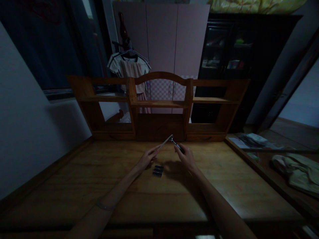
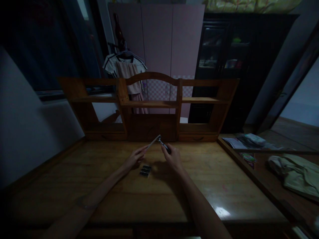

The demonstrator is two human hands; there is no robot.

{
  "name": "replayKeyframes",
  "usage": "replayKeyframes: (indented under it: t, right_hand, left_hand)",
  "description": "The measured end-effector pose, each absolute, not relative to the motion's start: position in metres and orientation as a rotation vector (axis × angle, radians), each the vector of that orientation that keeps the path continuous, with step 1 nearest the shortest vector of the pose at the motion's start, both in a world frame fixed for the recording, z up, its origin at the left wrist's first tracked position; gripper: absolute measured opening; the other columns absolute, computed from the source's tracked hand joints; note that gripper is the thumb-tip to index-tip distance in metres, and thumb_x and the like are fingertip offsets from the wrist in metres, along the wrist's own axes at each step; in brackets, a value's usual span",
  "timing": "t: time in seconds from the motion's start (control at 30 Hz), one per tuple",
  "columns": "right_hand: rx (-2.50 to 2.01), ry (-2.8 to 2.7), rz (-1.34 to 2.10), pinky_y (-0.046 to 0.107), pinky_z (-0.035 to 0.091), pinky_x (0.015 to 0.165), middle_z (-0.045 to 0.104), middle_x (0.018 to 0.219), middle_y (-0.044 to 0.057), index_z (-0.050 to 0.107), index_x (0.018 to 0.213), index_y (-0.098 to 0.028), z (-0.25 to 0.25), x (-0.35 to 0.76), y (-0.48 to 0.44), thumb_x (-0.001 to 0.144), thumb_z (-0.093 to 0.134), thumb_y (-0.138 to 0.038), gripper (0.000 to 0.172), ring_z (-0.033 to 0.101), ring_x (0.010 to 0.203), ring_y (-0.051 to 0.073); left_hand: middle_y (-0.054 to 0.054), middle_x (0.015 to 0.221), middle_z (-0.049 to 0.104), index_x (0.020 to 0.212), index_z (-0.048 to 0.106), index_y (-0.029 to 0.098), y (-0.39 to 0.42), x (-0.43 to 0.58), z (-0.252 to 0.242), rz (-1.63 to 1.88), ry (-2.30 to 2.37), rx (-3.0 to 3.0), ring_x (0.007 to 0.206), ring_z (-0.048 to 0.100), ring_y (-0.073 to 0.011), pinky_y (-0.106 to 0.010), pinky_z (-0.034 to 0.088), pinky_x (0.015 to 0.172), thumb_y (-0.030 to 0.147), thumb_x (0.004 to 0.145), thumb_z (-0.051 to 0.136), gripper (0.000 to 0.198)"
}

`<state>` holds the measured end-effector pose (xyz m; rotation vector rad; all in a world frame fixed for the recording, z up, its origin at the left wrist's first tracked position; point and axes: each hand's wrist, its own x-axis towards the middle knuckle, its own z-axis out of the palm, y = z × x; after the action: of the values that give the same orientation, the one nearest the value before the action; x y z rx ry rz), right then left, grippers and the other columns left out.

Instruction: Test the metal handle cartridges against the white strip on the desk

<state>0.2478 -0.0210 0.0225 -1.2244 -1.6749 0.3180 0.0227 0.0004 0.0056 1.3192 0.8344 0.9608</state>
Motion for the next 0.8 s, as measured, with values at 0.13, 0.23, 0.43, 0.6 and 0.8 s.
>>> replayKeyframes:
  t: [0.13,0.23,0.43,0.6,0.8]
  right_hand:
    - [-1.228,-1.680,0.312,0.023,0.032,0.055,0.057,0.064,0.000,0.061,0.073,-0.017,0.0223,0.2475,-0.0211,0.090,0.042,-0.049,0.041,0.050,0.058,0.012]
    - [-1.238,-1.680,0.303,0.023,0.031,0.055,0.057,0.063,0.000,0.060,0.073,-0.017,0.0221,0.2478,-0.0210,0.090,0.043,-0.048,0.040,0.049,0.058,0.012]
    - [-1.261,-1.689,0.288,0.022,0.031,0.054,0.056,0.061,-0.001,0.059,0.074,-0.017,0.0215,0.2482,-0.0207,0.090,0.041,-0.049,0.041,0.052,0.057,0.012]
    - [-1.356,-1.679,0.136,0.022,0.033,0.055,0.061,0.069,0.001,0.060,0.085,-0.020,0.0203,0.2472,-0.0213,0.091,0.041,-0.047,0.034,0.056,0.061,0.014]
    - [-1.383,-1.694,-0.029,0.024,0.038,0.061,0.068,0.088,0.004,0.060,0.103,-0.024,0.0224,0.2513,-0.0203,0.094,0.039,-0.038,0.027,0.063,0.075,0.018]
  left_hand:
    - [0.009,0.056,0.030,0.134,0.045,0.021,0.0006,0.0224,0.0060,1.037,0.885,1.360,0.037,0.016,-0.0025,-0.016,0.008,0.036,0.048,0.081,0.055,0.060]
    - [0.007,0.057,0.033,0.132,0.049,0.021,-0.0023,0.0235,0.0106,1.097,0.844,1.412,0.041,0.020,-0.0035,-0.016,0.011,0.038,0.045,0.081,0.057,0.057]
    - [0.007,0.056,0.034,0.132,0.049,0.019,-0.0009,0.0226,0.0115,1.136,0.869,1.511,0.044,0.022,-0.0047,-0.018,0.012,0.040,0.043,0.081,0.057,0.057]
    - [0.002,0.064,0.052,0.130,0.052,0.022,0.0006,0.0214,0.0083,1.207,0.897,1.569,0.046,0.032,-0.0050,-0.016,0.019,0.040,0.043,0.082,0.056,0.052]
    - [-0.005,0.120,0.062,0.127,0.055,0.023,-0.0018,0.0235,0.0125,1.255,0.908,1.705,0.082,0.061,-0.0145,-0.023,0.048,0.069,0.041,0.085,0.053,0.046]
